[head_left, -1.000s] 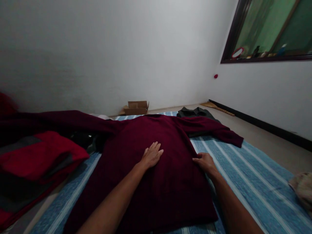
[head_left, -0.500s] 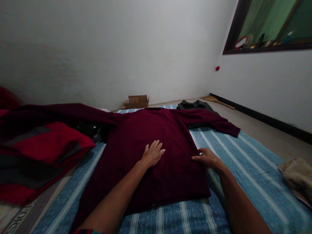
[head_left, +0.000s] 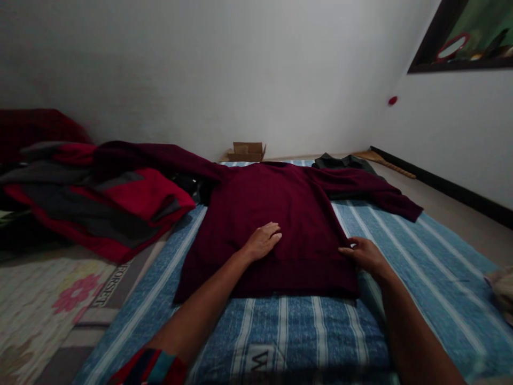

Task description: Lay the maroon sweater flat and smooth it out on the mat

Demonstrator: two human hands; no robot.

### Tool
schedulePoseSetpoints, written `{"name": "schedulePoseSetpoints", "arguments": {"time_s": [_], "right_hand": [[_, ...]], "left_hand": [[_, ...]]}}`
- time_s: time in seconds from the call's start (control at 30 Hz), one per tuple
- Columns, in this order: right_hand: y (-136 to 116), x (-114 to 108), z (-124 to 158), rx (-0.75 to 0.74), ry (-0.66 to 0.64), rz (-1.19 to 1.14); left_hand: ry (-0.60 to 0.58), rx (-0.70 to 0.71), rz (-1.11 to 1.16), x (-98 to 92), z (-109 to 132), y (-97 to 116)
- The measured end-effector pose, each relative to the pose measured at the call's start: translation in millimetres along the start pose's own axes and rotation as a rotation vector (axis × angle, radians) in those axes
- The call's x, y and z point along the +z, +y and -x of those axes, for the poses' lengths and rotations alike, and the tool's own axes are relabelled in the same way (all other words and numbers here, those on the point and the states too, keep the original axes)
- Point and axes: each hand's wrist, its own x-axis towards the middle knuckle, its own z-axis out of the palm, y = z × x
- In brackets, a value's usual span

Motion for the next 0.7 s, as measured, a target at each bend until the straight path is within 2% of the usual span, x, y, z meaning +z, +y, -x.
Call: {"name": "schedulePoseSetpoints", "arguments": {"time_s": [0.13,0.27,0.37,0.53,0.7], "right_hand": [[-3.5,-2.2,19.8,-0.017,0.05,-0.019],[-6.1,-2.5,45.7,0.018,0.039,-0.136],[-3.3,-1.9,58.8,0.032,0.005,-0.185],[4.2,-0.1,66.8,0.066,-0.022,-0.215],[7.2,2.5,69.4,0.11,0.016,-0.207]], "left_hand": [[0.11,-0.039,0.112,-26.4,38.8,-8.9],[0.188,-0.199,0.123,-51.2,83.7,-19.4],[0.265,-0.315,0.112,-62.0,114.4,-27.1],[0.413,-0.451,0.11,-67.4,154.8,-35.3],[0.572,-0.532,0.124,-59.9,180.8,-41.1]]}}
